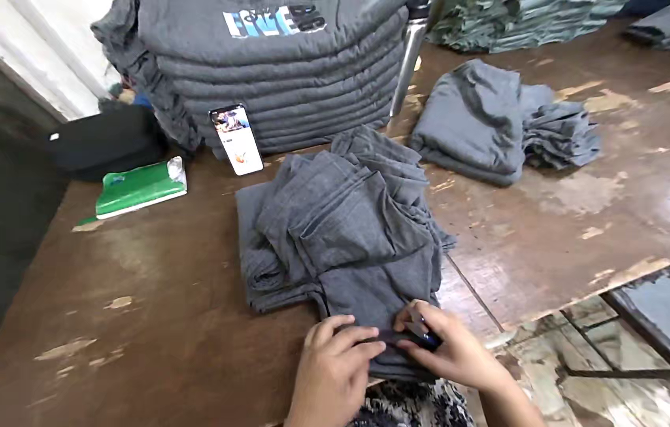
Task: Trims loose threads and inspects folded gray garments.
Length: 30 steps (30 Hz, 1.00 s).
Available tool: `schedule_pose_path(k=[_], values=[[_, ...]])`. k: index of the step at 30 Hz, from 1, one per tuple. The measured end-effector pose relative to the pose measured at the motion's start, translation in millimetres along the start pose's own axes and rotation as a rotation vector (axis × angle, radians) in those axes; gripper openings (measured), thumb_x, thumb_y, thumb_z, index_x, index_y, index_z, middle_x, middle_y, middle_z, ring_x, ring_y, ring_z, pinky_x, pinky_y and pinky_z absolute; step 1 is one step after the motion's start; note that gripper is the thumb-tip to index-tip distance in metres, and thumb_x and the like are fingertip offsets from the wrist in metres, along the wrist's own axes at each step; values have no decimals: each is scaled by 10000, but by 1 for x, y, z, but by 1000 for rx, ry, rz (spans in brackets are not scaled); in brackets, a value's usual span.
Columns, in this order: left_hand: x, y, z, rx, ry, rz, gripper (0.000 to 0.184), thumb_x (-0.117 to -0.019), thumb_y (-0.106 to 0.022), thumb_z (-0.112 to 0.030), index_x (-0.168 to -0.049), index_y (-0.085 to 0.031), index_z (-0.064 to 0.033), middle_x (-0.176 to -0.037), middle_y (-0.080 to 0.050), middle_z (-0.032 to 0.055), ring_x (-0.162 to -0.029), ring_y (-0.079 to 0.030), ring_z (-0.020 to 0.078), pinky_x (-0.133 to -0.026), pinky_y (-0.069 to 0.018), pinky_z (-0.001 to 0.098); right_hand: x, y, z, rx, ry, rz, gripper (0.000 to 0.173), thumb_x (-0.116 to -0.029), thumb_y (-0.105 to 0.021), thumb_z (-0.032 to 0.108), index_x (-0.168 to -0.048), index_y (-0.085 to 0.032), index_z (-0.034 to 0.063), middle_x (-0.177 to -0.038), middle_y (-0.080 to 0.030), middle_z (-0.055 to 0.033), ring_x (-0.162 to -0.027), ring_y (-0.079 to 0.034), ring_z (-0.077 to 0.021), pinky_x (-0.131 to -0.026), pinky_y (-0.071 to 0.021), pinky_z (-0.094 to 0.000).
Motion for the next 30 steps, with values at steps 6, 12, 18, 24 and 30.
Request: schedule_pose_path(k=[6, 12, 18, 24, 30], values=[[-16, -26, 12, -158, 87, -8, 203, -812, -726, -142, -997, -807, -164, -1076, -758, -9, -1121, -675, 227, -938, -540, 436, -8, 15, 22, -171, 137, -35, 135, -939, -660, 129, -892, -557, 55, -818, -613, -68, -794, -604, -90, -755, -508, -213], [-7, -3, 17, -111, 81, -214, 319, -806, -589, -26, -1020, -800, -131, -1069, -730, 26, -1149, -607, 189, -1060, -432, 272, -11, 41, 40, -324, 204, -62, 159, -926, -663, 83, -890, -509, 94, -807, -575, -26, -813, -588, -66, -759, -483, -197], [-3, 19, 29, 45, 103, -305, 197, -916, -647, -110, -1066, -774, -106, -1149, -650, 102, -1133, -607, 65, -998, -486, 158, -24, 57, 35, -447, 194, -148, 216, -874, -706, 70, -968, -545, 177, -838, -615, 76, -816, -609, -1, -762, -511, -174], [-3, 17, 49, 486, 289, -369, 255, -1035, -556, -250, -1109, -759, -115, -1180, -597, -2, -1143, -543, 21, -955, -473, 156, -45, 65, 45, -469, 229, -243, 245, -880, -723, 46, -989, -567, 199, -900, -658, 97, -868, -646, -2, -803, -548, -179], [-12, -5, 72, 839, 563, -382, 291, -1053, -424, -49, -1201, -662, 29, -1157, -696, 28, -1078, -647, 53, -974, -528, 261, -62, 51, 45, 127, 185, -494, 123, -954, -661, 95, -915, -568, 24, -857, -661, -86, -784, -635, -76, -722, -535, -176]])
Point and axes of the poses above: each hand's wrist, its own x-axis away from the middle knuckle, its own y-axis out of the back of the hand, z = x × y, the point moved 10 cm from there along -x, towards the middle knuckle
